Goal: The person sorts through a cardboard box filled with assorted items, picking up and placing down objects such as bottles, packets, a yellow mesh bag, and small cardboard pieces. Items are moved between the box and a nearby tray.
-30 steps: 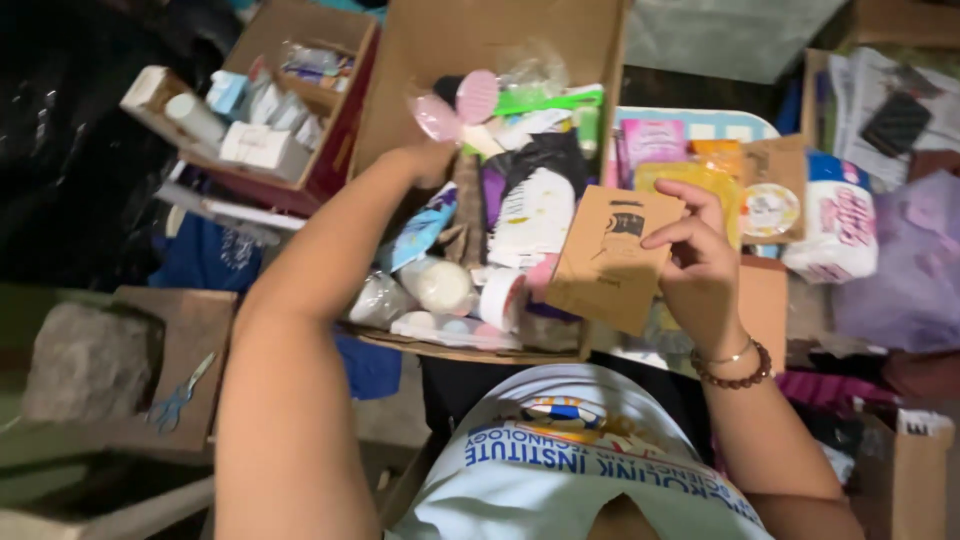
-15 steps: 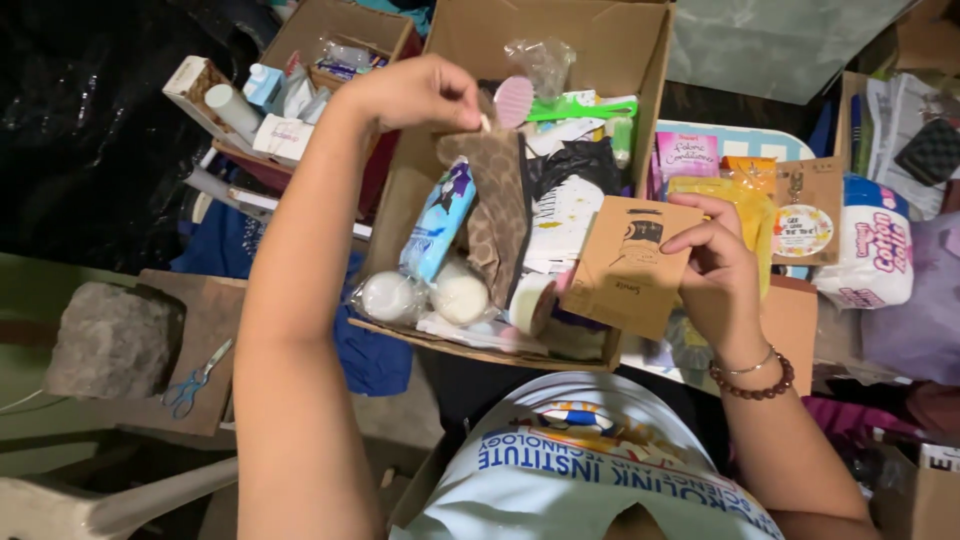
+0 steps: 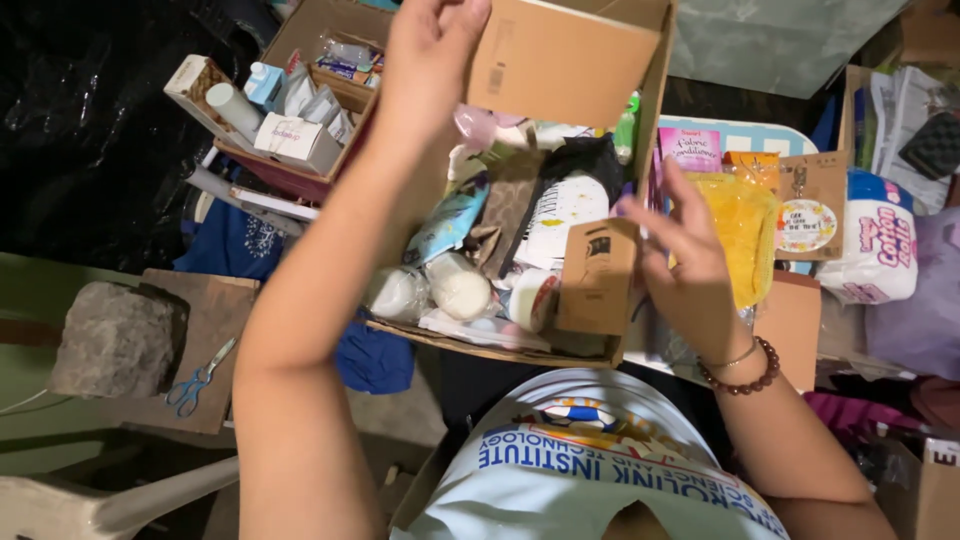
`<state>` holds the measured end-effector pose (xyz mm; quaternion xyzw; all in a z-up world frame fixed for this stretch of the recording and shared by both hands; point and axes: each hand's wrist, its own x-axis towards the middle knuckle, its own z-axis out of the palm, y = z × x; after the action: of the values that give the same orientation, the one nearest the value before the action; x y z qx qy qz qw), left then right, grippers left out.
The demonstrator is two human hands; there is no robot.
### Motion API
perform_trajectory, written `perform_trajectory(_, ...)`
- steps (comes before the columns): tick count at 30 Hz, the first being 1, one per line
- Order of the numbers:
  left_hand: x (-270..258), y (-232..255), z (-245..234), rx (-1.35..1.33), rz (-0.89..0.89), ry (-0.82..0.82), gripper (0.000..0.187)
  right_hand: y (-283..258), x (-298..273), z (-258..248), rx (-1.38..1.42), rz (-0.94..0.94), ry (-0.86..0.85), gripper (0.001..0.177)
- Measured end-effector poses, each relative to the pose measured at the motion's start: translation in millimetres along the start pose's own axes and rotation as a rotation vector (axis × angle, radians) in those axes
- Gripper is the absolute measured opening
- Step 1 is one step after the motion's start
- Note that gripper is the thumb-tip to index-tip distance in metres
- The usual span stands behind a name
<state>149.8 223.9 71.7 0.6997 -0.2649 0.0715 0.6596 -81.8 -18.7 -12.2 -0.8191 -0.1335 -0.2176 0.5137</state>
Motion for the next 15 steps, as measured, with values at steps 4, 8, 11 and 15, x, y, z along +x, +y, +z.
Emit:
perform_trajectory(4, -87, 41, 54, 0.183, 0.231, -0.307, 0.022, -39, 5, -13, 0.901, 0.197, -0.065, 0.054)
perform_trajectory(8, -134, 88, 105, 0.516, 1.014, -0.738, 0.019, -48, -18, -30, 1.418, 0.399, 0.014, 0.064)
perform_trajectory(11, -133, 78, 131, 0.583, 1.006, -0.858, 0.018, -18, -45, -52, 1.165, 0.511, 0.231, 0.067)
perform_trajectory(15, -116, 62, 169, 0.307, 0.747, -0.848, 0.028, 2, -88, -100, 0.633, 0.482, 0.46, 0.061)
